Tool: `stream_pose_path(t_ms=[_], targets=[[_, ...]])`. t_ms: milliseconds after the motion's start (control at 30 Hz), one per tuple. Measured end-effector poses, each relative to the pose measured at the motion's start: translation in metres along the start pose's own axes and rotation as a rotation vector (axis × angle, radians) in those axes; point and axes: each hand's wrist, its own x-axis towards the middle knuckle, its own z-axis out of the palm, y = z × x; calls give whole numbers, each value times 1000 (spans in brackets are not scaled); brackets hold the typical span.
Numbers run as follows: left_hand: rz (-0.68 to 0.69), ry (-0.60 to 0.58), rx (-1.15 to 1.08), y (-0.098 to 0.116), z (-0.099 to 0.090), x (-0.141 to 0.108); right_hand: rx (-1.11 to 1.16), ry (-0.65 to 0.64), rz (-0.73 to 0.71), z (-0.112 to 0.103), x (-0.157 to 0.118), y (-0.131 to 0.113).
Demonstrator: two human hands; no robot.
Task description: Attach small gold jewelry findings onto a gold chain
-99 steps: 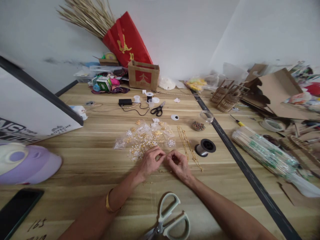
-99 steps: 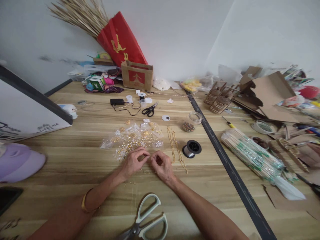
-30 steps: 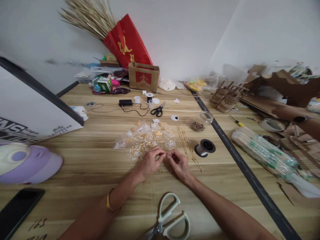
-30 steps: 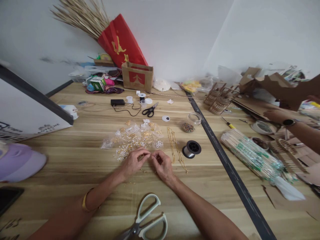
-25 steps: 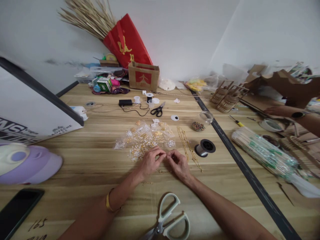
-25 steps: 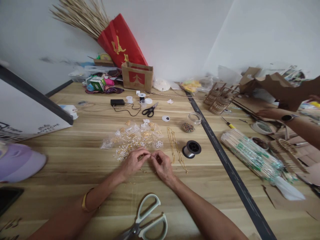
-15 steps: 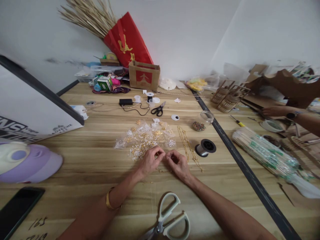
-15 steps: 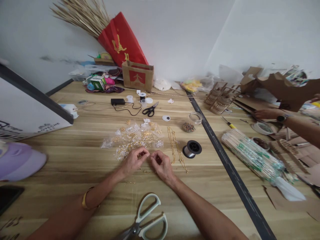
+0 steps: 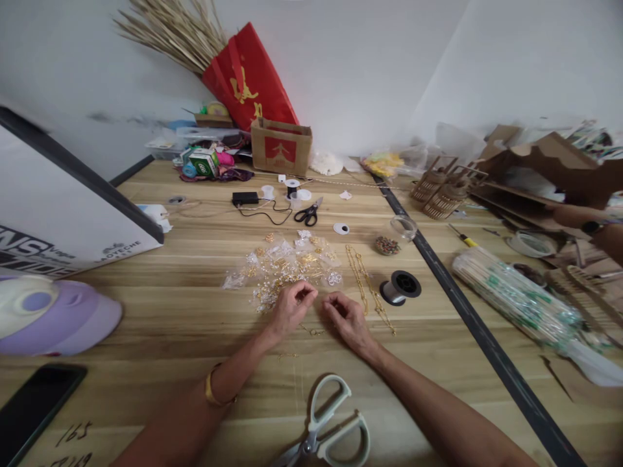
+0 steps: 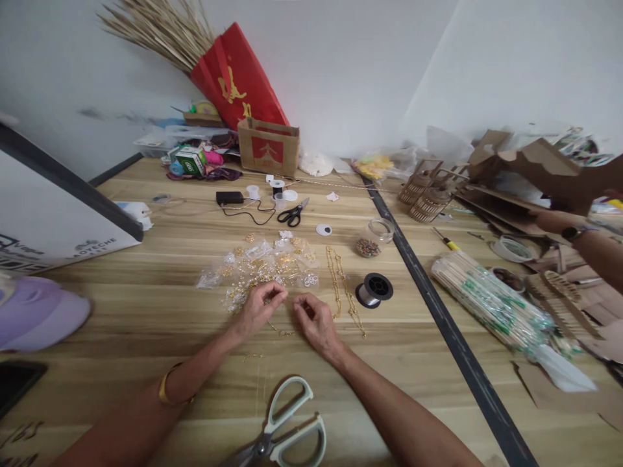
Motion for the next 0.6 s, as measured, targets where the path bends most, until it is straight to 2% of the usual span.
stream_pose_path(t_ms=[600], targets=[[-24,14,-6,4,-2,0,30,-11,-13,2,0,5]])
